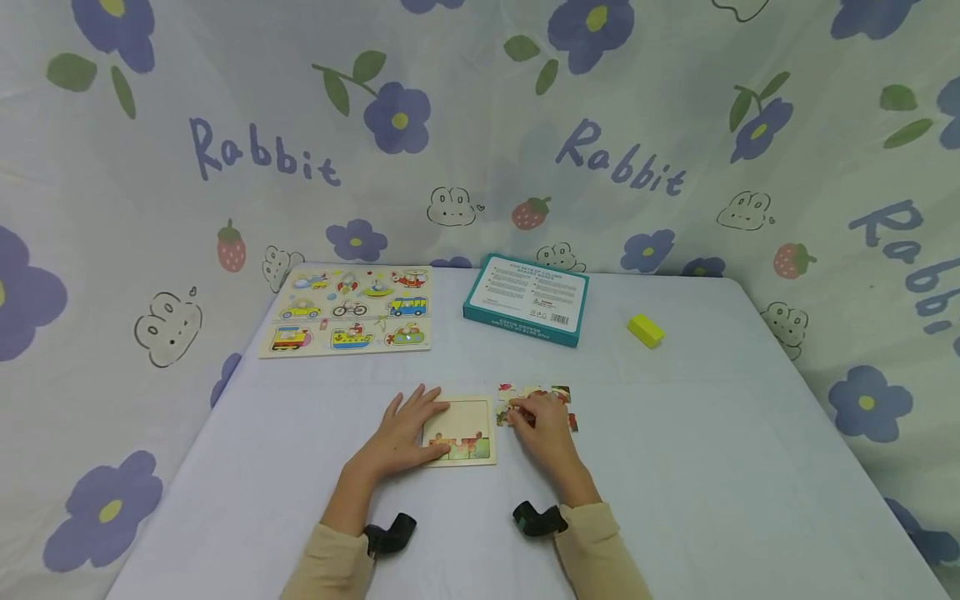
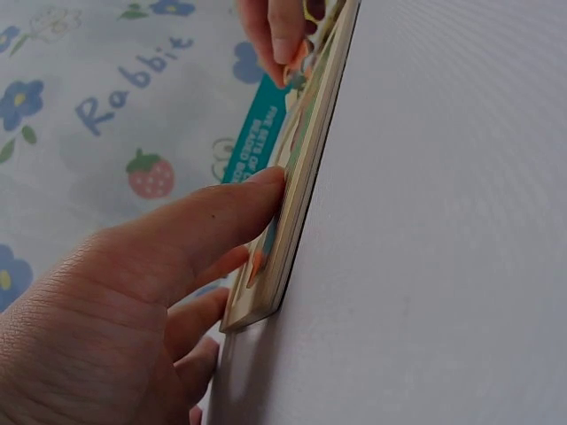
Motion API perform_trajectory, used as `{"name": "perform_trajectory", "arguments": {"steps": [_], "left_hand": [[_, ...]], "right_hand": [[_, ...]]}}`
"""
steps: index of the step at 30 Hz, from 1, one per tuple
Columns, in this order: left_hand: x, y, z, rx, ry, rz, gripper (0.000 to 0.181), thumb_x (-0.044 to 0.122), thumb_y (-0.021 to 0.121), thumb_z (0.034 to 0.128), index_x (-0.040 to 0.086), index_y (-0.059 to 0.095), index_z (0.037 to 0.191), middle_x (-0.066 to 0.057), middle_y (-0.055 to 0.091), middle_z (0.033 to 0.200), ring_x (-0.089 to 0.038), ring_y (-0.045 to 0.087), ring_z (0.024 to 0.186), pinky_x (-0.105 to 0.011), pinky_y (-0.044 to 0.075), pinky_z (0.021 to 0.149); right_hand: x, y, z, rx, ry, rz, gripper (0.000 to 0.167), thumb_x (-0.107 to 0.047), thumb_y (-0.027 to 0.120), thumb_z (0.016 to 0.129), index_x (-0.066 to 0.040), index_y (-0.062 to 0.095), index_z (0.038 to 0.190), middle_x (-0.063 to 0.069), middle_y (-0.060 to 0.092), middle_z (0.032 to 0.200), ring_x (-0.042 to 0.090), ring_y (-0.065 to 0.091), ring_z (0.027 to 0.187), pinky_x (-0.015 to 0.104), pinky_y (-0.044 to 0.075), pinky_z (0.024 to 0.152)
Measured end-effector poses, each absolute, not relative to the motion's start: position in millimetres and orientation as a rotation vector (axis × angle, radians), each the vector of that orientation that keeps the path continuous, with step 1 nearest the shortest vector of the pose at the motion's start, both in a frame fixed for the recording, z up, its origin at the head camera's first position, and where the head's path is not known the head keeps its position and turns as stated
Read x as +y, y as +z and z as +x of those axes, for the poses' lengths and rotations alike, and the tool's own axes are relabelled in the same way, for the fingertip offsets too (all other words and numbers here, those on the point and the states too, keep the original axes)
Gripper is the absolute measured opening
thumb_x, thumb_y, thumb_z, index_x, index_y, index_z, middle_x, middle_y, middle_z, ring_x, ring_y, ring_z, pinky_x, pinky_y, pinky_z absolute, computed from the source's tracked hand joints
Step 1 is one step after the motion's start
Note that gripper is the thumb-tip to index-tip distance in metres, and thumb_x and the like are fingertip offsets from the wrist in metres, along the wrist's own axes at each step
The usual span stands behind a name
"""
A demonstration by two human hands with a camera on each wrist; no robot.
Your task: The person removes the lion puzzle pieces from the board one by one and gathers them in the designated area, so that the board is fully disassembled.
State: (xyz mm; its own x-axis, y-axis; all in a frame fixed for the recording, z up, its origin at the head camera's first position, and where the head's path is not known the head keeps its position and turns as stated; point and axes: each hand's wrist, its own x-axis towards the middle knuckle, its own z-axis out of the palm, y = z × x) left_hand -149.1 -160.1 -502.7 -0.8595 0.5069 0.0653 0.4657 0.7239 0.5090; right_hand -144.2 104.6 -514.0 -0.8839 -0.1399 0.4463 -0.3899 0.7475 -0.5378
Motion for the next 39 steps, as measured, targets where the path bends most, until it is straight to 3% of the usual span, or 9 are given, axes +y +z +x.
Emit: {"name": "perform_trajectory", "arguments": {"steps": [7, 14, 28, 39], "left_hand": [[-159.5, -502.2, -149.1, 2.840, 0.803, 0.803, 0.067, 0.053, 0.063, 0.0778, 0.015, 0.049, 0.131, -0.006, 0.032, 0.146, -0.025, 0.014, 0.138, -0.050, 0.004, 0.109], [-159.7, -500.9, -148.5, 2.834, 0.804, 0.797, 0.067, 0.052, 0.063, 0.0779, 0.015, 0.049, 0.132, -0.006, 0.031, 0.146, -0.025, 0.014, 0.138, -0.050, 0.004, 0.109], [-159.7, -499.6, -147.6, 2.826, 0.800, 0.787, 0.066, 0.051, 0.063, 0.0782, 0.015, 0.048, 0.132, -0.006, 0.031, 0.146, -0.026, 0.014, 0.138, -0.051, 0.003, 0.109], [-159.7, -500.6, -148.4, 2.820, 0.801, 0.787, 0.066, 0.051, 0.064, 0.0783, 0.015, 0.048, 0.132, -0.006, 0.030, 0.147, -0.025, 0.013, 0.138, -0.050, 0.003, 0.109]], "right_hand": [[105.6, -511.4, -141.8, -2.601, 0.821, 0.383, 0.016, -0.014, 0.072, 0.078, -0.010, 0.073, 0.094, 0.003, 0.067, 0.086, 0.025, 0.054, 0.084, 0.047, 0.034, 0.073], [106.6, -510.6, -140.8, -2.644, 0.788, 0.356, 0.017, -0.015, 0.070, 0.080, -0.011, 0.073, 0.096, 0.004, 0.067, 0.088, 0.024, 0.052, 0.085, 0.042, 0.034, 0.072], [106.6, -513.5, -142.3, -2.630, 0.799, 0.338, 0.013, -0.014, 0.072, 0.078, -0.010, 0.072, 0.090, -0.001, 0.064, 0.076, 0.021, 0.051, 0.079, 0.039, 0.036, 0.071], [106.4, -513.4, -142.5, -2.620, 0.827, 0.405, 0.016, -0.008, 0.073, 0.076, -0.009, 0.071, 0.093, 0.003, 0.068, 0.087, 0.022, 0.052, 0.083, 0.041, 0.039, 0.078]]}}
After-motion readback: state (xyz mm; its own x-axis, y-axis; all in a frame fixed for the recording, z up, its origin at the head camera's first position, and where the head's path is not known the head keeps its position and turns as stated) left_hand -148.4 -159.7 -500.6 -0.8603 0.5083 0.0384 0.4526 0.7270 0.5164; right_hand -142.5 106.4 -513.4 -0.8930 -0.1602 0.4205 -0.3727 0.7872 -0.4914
